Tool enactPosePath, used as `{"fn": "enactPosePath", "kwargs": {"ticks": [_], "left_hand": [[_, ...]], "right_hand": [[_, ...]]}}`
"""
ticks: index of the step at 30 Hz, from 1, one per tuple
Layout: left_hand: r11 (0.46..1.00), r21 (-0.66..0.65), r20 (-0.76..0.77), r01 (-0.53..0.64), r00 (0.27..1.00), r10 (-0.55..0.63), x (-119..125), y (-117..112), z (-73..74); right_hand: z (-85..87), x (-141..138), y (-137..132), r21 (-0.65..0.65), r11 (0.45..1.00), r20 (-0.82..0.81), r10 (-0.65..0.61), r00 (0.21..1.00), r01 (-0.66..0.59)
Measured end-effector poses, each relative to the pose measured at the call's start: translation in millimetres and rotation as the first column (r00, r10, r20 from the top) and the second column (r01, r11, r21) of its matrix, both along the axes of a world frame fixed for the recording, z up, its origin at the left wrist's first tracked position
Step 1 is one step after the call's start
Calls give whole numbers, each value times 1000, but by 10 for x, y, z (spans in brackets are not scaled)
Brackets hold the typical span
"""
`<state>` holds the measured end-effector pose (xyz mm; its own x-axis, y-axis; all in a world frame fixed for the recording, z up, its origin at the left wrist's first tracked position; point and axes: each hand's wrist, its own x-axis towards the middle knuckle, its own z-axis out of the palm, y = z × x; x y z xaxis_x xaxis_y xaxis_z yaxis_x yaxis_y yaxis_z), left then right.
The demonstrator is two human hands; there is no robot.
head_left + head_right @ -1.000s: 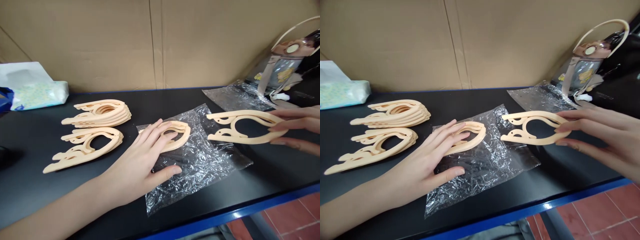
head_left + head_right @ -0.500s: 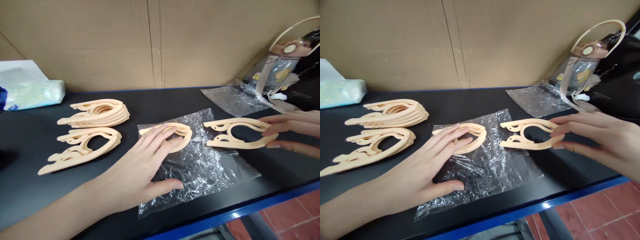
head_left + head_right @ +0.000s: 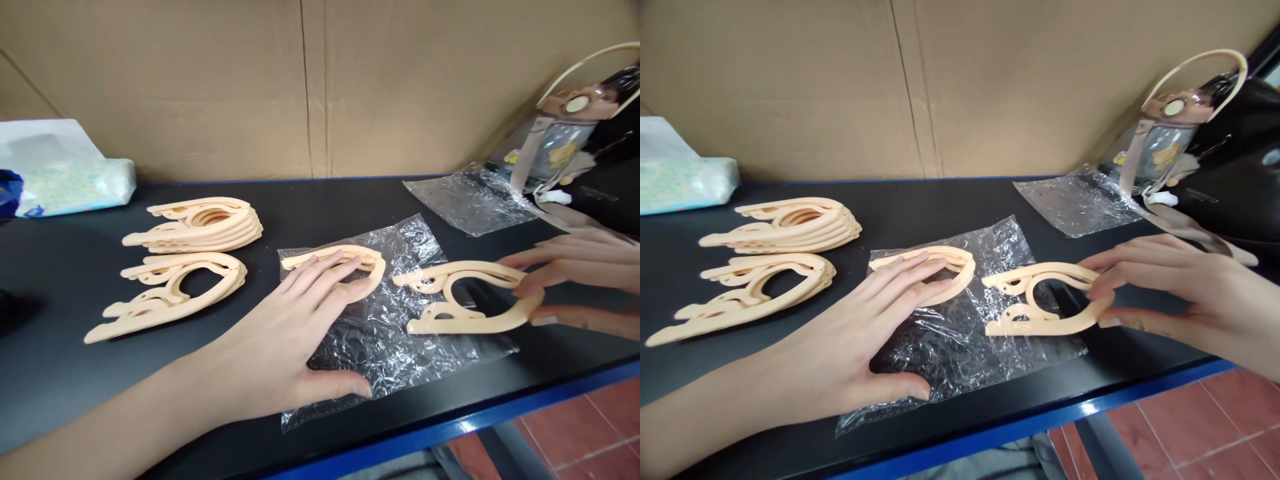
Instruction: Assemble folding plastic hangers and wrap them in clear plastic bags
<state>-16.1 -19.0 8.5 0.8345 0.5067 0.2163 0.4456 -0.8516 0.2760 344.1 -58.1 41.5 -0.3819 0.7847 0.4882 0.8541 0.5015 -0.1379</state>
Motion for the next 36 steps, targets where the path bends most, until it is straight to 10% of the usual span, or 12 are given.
{"fn": "enactPosePath", "kwargs": {"ticks": [12,26,31,36], "left_hand": [[999,-35,-66,-12,998,9,29,4,48],[1000,-3,20,-17,1000,17,-19,-57,-53],[999,-32,21,-11,1000,12,-19,-59,-33],[998,-69,5,-11,1000,11,1,-62,19]], "right_hand": [[-25,-337,204,-251,891,155,424,892,-379],[-168,-660,231,-344,798,-172,465,869,-495],[-115,-729,178,-515,756,-303,279,911,-403],[-45,-742,241,-333,894,-163,260,952,-301]]}}
